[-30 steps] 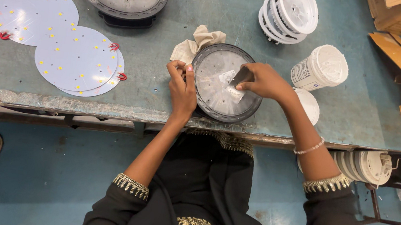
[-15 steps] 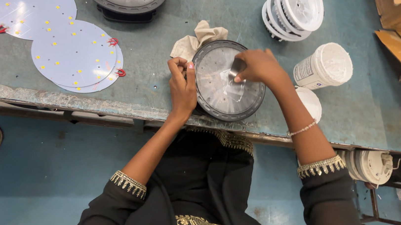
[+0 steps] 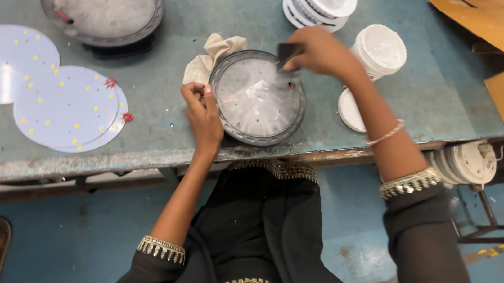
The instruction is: The person applies a white substance from a container onto metal plates using a small spreader, then places circular LED circuit boards onto the prepared plates.
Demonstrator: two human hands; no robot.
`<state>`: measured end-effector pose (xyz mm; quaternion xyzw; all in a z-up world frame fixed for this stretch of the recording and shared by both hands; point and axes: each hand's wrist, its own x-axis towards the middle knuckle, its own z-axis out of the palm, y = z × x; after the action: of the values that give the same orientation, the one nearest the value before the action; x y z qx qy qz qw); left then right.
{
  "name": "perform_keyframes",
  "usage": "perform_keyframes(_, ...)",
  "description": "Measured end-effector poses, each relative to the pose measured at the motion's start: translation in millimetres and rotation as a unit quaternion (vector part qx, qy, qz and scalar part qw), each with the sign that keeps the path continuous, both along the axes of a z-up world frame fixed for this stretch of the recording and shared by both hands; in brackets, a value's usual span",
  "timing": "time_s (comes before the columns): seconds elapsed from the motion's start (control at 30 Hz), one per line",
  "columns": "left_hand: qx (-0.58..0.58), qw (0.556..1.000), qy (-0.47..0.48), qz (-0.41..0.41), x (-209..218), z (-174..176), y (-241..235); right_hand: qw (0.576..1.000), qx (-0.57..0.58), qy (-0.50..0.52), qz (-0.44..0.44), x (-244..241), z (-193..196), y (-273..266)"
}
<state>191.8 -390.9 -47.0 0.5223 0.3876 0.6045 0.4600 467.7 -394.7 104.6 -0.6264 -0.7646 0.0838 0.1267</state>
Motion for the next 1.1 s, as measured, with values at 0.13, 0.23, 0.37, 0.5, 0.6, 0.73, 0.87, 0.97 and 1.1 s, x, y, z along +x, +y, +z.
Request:
perform_keyframes(0.13,0.02,1.0,0.014,0.009,0,-2,2,0.992,0.083,-0.029,-0.087,103,42,-29)
perform_keyframes(0.23,0.013,1.0,0.015,0.003,1,-3,1,0.973,0.064,-0.091,-0.202,170,60,-58)
perform_keyframes(0.37,0.014,1.0,0.011,-0.004,1,-2,2,0.976,0.009,-0.104,-0.193,214,45,-72)
perform_keyframes(0.5,0.031,0.999,0.019,0.004,-1,1,2,0.969,-0.066,-0.091,-0.22,222,27,-69)
perform_keyframes(0.6,0.014,1.0,0.025,-0.005,-2,3,1,0.968,-0.069,-0.083,-0.229,224,20,-64)
perform_keyframes(0.73,0.004,0.999,0.033,-0.002,-2,4,1,0.973,-0.062,-0.133,-0.178,225,5,-56)
perform_keyframes(0.87,0.015,1.0,0.026,-0.003,-1,3,1,0.953,-0.181,-0.109,-0.217,229,-6,-50)
perform_keyframes(0.97,0.02,0.999,0.029,0.001,-2,3,2,0.953,-0.195,-0.092,-0.214,232,-6,-47)
perform_keyframes(1.1,0.017,0.999,0.035,0.005,-2,3,1,0.955,-0.175,-0.062,-0.232,230,-2,-48)
